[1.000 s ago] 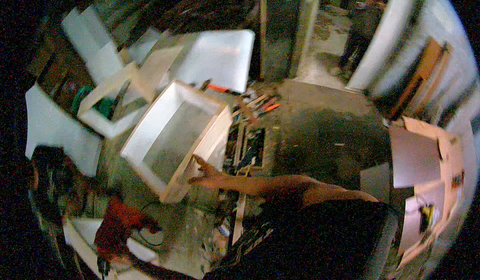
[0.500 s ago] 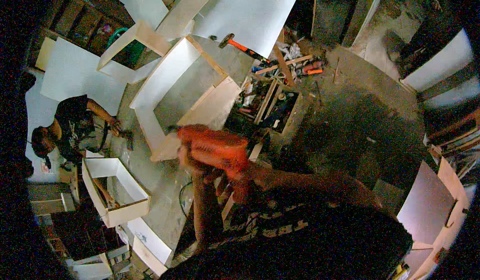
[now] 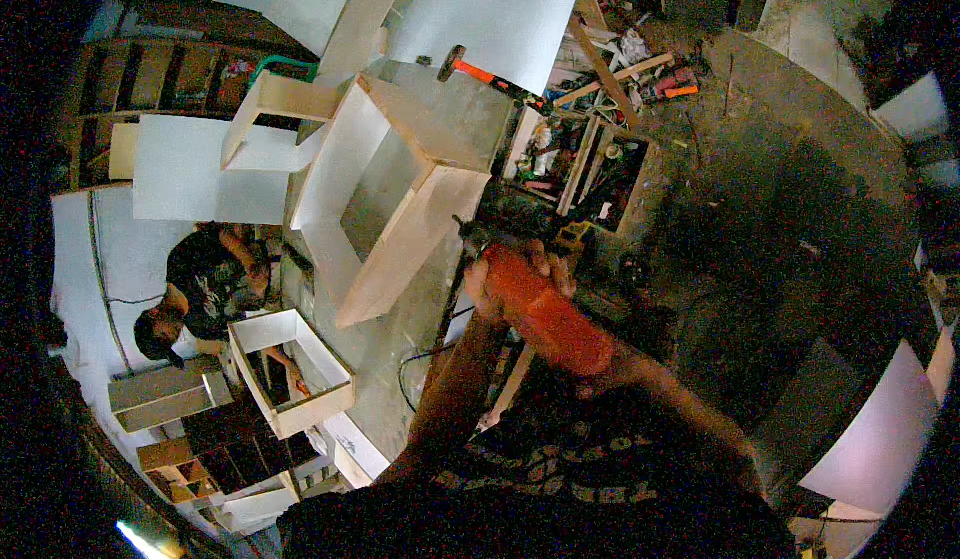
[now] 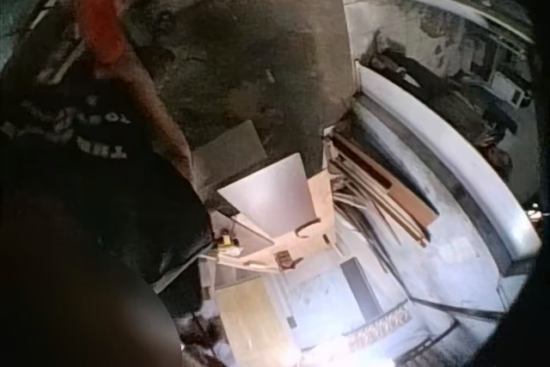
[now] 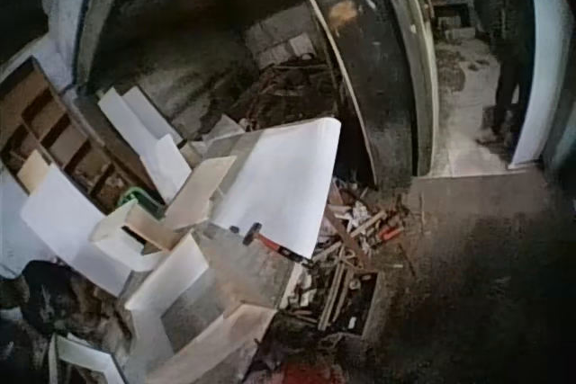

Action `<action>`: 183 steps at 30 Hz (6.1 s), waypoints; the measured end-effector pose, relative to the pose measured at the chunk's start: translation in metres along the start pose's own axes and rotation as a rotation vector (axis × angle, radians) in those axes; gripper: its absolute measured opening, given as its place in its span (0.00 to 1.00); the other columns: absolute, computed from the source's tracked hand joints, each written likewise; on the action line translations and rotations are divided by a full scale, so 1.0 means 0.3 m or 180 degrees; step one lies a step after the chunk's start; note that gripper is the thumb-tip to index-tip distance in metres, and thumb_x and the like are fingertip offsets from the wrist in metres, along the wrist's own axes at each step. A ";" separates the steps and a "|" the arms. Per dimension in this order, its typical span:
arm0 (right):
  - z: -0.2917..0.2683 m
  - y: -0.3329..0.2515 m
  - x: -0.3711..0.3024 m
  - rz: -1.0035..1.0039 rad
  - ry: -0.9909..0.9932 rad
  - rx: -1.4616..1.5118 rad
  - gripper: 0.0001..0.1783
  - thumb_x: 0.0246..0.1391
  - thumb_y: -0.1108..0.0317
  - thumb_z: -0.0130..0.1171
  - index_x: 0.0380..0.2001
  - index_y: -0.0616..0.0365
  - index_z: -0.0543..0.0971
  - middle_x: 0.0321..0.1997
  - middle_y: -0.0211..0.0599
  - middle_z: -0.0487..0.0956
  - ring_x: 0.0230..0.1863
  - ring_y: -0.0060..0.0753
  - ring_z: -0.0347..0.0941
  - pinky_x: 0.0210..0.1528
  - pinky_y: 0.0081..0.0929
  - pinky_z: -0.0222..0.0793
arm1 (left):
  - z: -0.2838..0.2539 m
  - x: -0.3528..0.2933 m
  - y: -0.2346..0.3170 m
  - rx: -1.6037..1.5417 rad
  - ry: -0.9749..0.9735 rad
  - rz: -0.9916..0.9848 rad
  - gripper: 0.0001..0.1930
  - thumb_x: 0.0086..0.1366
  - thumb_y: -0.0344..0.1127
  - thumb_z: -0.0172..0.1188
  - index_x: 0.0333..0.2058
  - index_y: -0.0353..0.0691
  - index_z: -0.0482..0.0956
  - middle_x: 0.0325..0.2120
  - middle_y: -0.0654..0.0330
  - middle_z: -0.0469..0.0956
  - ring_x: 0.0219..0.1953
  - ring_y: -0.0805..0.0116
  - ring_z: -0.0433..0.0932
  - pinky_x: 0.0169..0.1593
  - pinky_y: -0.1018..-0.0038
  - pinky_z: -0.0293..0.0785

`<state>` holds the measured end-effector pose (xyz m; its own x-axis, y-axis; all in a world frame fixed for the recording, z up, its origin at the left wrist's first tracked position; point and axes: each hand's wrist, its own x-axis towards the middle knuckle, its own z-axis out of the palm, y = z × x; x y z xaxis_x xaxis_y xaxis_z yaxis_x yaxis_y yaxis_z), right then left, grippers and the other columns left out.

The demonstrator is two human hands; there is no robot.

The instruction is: The person assembles a wooden cabinet frame using a hammer, drill, and nail gun. They position wooden panels, drive nails into joints, and secure the structure while another person works nearby.

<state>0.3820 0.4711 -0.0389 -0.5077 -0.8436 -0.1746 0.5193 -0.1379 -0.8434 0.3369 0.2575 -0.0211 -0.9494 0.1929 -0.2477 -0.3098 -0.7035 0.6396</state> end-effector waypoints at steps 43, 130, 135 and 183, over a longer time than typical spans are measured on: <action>0.199 0.385 0.488 -0.1516 0.1620 -0.0154 0.26 0.49 0.63 0.67 0.54 0.55 0.78 0.56 0.39 0.80 0.57 0.44 0.76 0.62 0.37 0.68 | -0.234 0.376 0.702 0.5097 0.1856 0.0099 0.33 0.54 0.48 0.61 0.54 0.33 0.66 0.43 0.56 0.72 0.43 0.63 0.71 0.49 0.69 0.69; -0.185 0.211 -0.143 0.0082 0.1375 0.0582 0.37 0.45 0.59 0.61 0.59 0.66 0.70 0.52 0.47 0.80 0.48 0.41 0.78 0.54 0.38 0.73 | -0.466 -0.389 0.228 0.3137 0.2904 0.0812 0.16 0.68 0.38 0.59 0.51 0.37 0.78 0.31 0.61 0.77 0.30 0.68 0.77 0.34 0.70 0.76; -0.365 0.263 -0.171 0.0165 0.1671 0.0373 0.24 0.58 0.62 0.54 0.55 0.64 0.74 0.44 0.39 0.82 0.45 0.35 0.77 0.47 0.36 0.75 | -0.890 -0.894 0.263 0.1734 0.3828 0.2340 0.08 0.68 0.36 0.59 0.41 0.39 0.79 0.28 0.62 0.77 0.29 0.73 0.75 0.30 0.75 0.71; -1.432 -0.580 0.271 0.0427 0.1601 0.0040 0.29 0.47 0.66 0.65 0.53 0.66 0.73 0.37 0.43 0.80 0.32 0.38 0.78 0.34 0.33 0.77 | -0.564 0.737 1.114 0.6269 0.3578 0.0114 0.18 0.64 0.47 0.58 0.39 0.36 0.81 0.34 0.43 0.82 0.37 0.43 0.82 0.42 0.56 0.79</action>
<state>-0.0449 0.6493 -0.1248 -0.7022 -0.5010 -0.5059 0.6090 -0.0545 -0.7913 0.0321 -0.0507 0.0147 -0.7706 -0.6352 0.0518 -0.6201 0.7661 0.1691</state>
